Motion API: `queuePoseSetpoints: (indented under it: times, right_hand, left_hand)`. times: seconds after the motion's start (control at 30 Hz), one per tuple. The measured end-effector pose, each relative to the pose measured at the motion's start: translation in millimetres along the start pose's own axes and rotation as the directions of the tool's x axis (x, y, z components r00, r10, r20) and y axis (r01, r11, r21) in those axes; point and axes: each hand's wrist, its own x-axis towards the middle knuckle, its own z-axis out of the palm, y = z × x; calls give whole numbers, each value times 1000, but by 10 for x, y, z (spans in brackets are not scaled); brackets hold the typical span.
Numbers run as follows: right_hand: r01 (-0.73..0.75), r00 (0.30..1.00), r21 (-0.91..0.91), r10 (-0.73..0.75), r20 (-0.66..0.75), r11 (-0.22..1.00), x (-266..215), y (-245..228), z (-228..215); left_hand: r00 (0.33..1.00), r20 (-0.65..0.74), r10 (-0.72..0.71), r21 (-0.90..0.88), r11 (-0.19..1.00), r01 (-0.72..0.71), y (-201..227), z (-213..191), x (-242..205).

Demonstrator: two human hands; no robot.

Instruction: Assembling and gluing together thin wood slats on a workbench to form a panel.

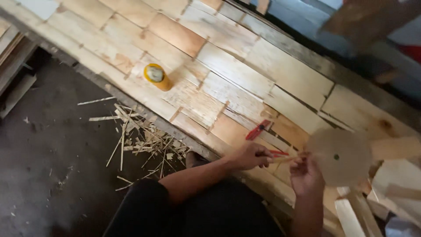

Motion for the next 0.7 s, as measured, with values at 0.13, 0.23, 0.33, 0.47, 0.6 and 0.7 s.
queuePoseSetpoints:
  times: [0.13,0.23,0.33,0.47,0.6,0.7]
  right_hand:
    - [-14,1000,92,13,8,996,-137,-151,22]
    - [24,1000,131,-23,-7,991,-328,-241,391]
    - [69,997,139,-65,-38,988,-280,-292,-61]
    - [165,865,-536,-382,-324,828,-224,-231,-394]
    - [203,708,-965,-655,264,-168,-478,-216,463]
    - [493,742,-767,-261,617,-411,-542,-188,1111]
  left_hand:
    - [999,-27,-37,48,998,38,-53,59,96]
    - [997,-31,-72,53,996,73,29,108,129]
    - [991,-116,-63,140,987,79,90,128,142]
    - [977,-214,-27,253,964,82,103,138,107]
    - [953,-265,150,434,901,-21,358,284,-4]
    - [969,-168,181,427,899,-94,301,335,59]
